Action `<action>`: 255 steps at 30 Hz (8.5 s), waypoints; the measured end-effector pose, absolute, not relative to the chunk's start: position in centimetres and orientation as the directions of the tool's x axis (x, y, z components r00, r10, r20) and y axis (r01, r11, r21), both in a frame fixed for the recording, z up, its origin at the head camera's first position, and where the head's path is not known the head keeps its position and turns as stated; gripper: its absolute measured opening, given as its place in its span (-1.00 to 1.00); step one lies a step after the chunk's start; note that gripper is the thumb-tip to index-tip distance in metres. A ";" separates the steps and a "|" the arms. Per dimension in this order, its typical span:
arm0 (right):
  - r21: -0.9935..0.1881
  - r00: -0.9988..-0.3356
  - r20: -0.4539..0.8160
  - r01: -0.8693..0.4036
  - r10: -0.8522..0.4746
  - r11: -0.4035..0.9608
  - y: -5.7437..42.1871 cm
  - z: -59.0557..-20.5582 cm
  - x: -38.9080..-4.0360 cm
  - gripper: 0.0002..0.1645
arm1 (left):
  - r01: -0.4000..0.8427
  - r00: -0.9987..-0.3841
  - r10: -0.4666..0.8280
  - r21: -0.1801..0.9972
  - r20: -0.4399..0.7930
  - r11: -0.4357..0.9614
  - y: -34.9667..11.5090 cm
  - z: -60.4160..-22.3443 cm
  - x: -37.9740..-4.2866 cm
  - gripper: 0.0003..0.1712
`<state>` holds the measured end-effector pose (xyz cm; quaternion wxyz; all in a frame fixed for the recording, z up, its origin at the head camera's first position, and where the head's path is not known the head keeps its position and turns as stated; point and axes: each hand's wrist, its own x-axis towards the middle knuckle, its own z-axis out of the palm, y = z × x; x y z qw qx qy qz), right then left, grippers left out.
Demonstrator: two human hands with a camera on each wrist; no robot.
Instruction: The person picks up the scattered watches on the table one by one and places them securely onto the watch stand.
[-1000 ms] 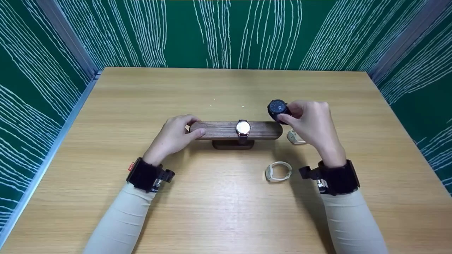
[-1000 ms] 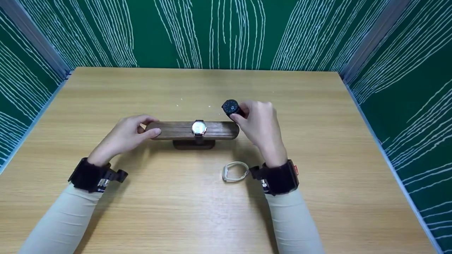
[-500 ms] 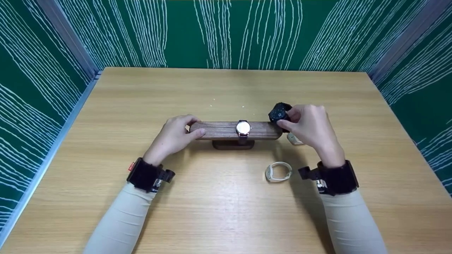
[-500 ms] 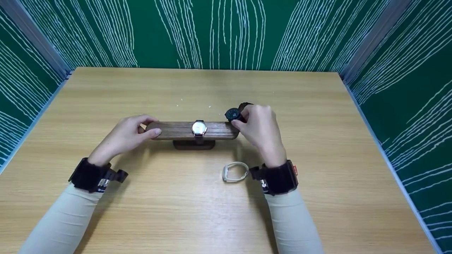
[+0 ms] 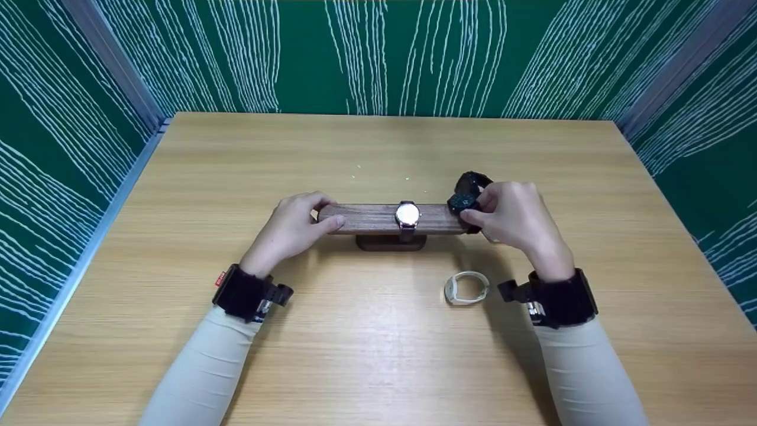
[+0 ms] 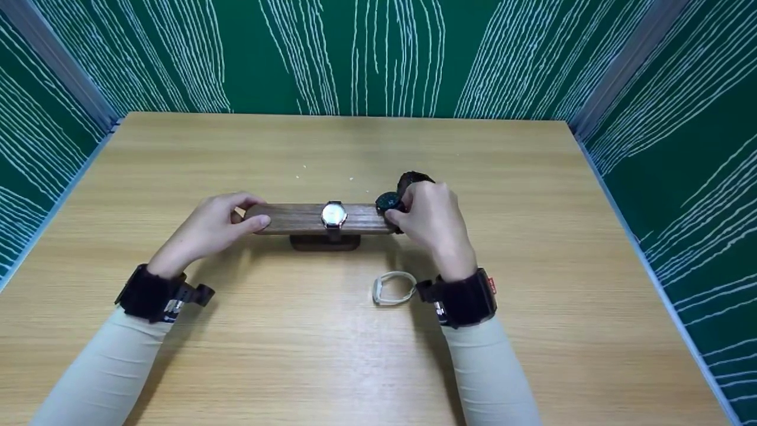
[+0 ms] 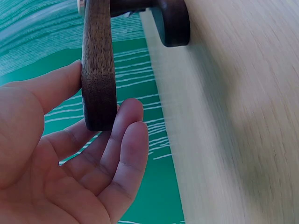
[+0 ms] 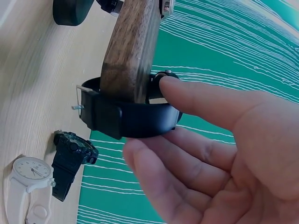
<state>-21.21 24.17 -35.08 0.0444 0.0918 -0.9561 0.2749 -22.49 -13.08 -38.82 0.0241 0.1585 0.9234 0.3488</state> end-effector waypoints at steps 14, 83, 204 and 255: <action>-0.482 -0.981 0.009 -0.174 -0.193 0.859 23.9 -35.2 -21.2 -0.63 | 0.266 -0.953 0.298 0.639 0.061 0.722 -13.1 -38.9 -22.5 -0.48; -0.477 -0.972 -0.067 -0.169 -0.227 0.863 21.2 -36.0 -20.5 -0.59 | 0.282 -0.948 0.310 0.642 0.073 0.713 -13.0 -38.9 -22.5 -0.53; -0.534 -0.979 0.091 -0.204 -0.184 0.820 28.3 -37.1 -24.1 -0.38 | 0.523 -0.850 0.395 0.479 0.348 0.705 -11.8 -38.2 -21.8 -0.44; -0.461 -0.974 0.066 -0.224 -0.219 0.859 27.8 -41.2 -25.5 -0.44 | 0.574 -0.813 0.435 0.413 0.386 0.706 -11.2 -38.0 -21.3 -0.41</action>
